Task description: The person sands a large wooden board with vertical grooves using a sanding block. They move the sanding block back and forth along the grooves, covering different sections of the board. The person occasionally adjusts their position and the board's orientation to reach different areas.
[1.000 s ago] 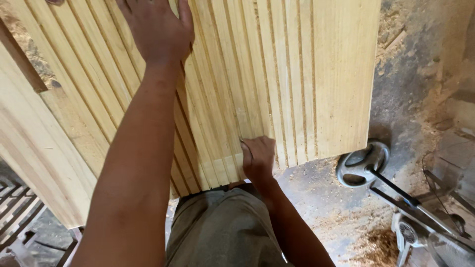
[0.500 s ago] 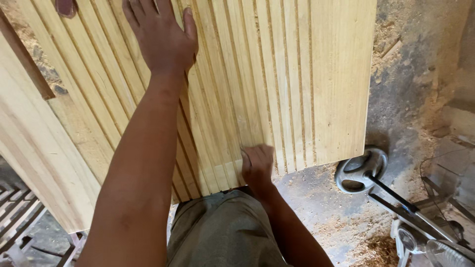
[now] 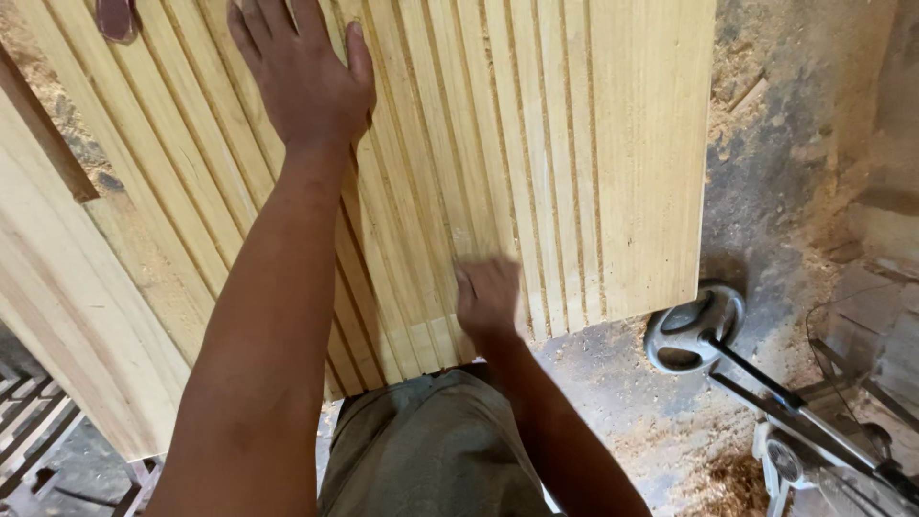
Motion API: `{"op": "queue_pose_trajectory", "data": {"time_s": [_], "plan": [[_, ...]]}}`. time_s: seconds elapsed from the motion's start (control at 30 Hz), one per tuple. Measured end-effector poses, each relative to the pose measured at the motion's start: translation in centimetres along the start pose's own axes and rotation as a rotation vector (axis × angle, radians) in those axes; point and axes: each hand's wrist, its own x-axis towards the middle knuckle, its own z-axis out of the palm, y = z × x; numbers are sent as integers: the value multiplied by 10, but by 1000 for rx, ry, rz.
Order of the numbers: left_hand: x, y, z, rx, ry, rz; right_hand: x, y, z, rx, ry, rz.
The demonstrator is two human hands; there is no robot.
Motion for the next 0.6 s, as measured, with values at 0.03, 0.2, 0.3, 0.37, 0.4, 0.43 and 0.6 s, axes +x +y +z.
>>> {"op": "queue_pose_trajectory", "data": {"time_s": [0.03,0.2,0.3,0.37,0.4,0.43,0.6], "plan": [[1,-2,1,12,-20,-22,21,5,12,-24,11,-9],[2,-4,-1,18,21,15,92,9,40,56,67,-34],[-1,-1,-1,-2,-20,-14,63,-5,15,-18,4,25],[3,-1,-1,-6,3,-9,39,-12,2,-11,19,-2],[3,-1,-1,-7,26,6,31,-13,1,-18,18,10],[1,-2,-2,-5,50,13,27,-14,1,-22,11,18],[10,0,-6,-49,25,-8,122,1,49,-158,153,-3]]}}
